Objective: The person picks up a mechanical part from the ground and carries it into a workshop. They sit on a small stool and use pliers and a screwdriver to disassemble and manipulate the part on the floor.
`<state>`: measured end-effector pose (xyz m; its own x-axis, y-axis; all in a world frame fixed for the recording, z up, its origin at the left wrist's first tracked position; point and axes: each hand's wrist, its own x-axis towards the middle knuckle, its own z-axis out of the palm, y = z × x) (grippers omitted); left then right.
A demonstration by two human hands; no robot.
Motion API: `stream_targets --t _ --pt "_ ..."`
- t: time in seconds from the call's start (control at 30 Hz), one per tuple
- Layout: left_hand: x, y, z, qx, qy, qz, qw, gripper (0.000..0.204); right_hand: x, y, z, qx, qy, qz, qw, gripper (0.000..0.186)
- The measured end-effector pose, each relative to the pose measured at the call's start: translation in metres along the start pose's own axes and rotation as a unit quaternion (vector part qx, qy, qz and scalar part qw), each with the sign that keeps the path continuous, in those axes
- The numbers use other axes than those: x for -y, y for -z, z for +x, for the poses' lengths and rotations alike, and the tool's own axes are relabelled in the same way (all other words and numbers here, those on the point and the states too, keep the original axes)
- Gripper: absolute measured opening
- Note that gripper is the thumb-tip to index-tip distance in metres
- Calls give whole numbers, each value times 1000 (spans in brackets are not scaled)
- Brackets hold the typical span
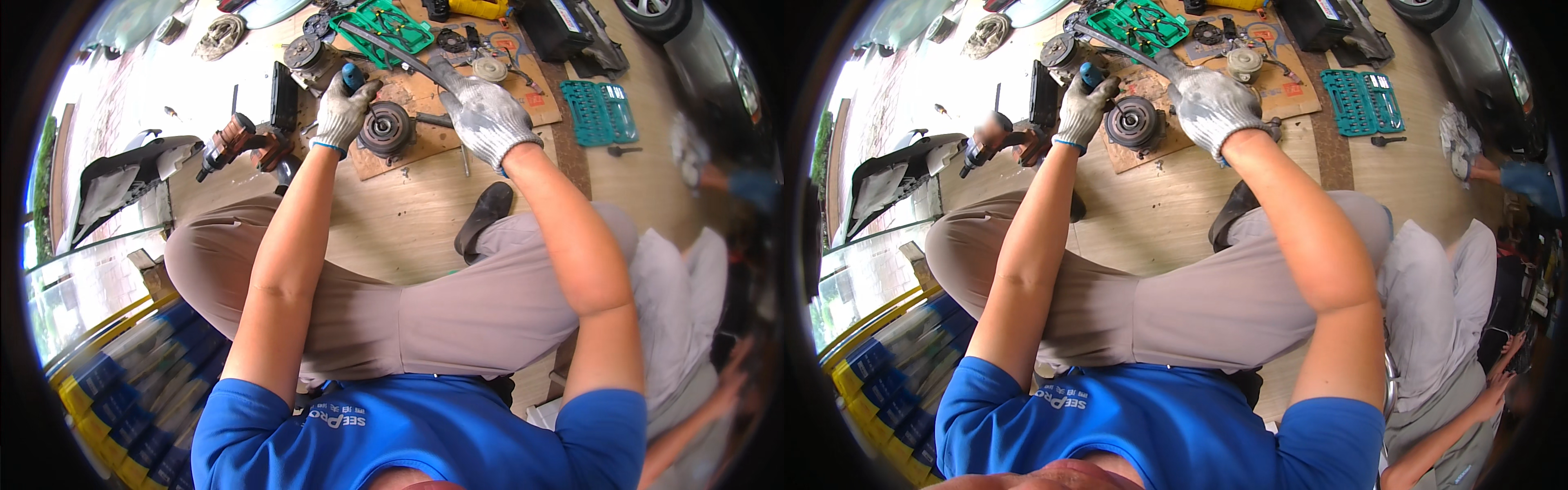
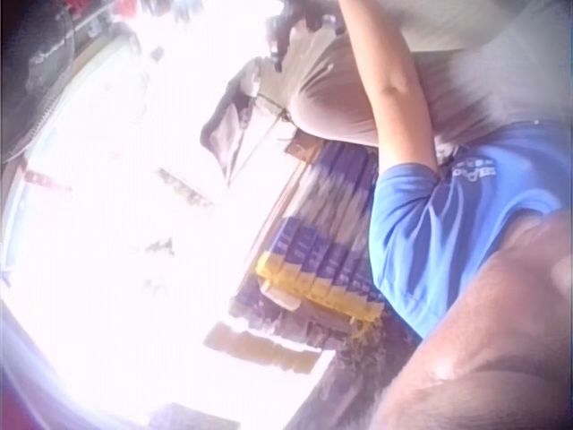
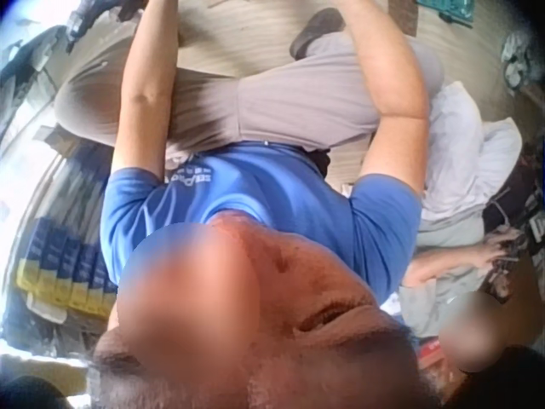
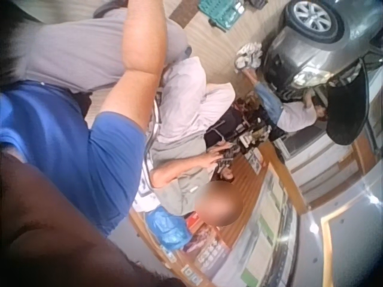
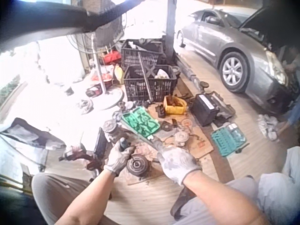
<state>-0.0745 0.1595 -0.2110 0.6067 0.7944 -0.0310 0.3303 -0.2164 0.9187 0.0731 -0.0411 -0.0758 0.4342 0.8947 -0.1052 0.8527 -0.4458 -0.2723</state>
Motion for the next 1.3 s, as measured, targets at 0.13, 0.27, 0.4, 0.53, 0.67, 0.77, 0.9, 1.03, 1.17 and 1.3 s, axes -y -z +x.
stream_targets --t 0.13,0.27,0.4,0.53,0.67,0.77,0.9,1.03,1.17,1.3 --pt "8 1 -4 -4 2 11 1000 40 5 0 1 10 -2 11 1000 55" --pt "4 2 -9 -26 -9 5 1000 49 9 -2 -2 0 28 9 1000 52" --pt "-9 7 -14 2 -16 15 1000 42 13 -2 -3 -14 38 8 999 51" --pt "-14 19 -15 80 -23 27 996 27 13 -1 -1 3 34 19 999 49" --pt "-13 29 -15 138 -19 -45 989 25 9 -7 0 -10 38 19 999 48" --pt "-16 34 -17 182 -22 -65 981 27 11 -4 -1 -6 41 10 999 48" --pt "-14 39 -17 248 -15 -85 965 32 12 -7 -4 -34 77 -1 996 48" --pt "-7 41 -14 280 -37 -95 955 27 14 -11 -6 -31 95 -31 994 47" --pt "-6 42 -11 290 -43 -48 955 25 18 -13 -12 -25 124 -98 987 47" --pt "8 43 -6 280 -79 34 956 29 18 -15 -17 -26 143 -130 981 44"
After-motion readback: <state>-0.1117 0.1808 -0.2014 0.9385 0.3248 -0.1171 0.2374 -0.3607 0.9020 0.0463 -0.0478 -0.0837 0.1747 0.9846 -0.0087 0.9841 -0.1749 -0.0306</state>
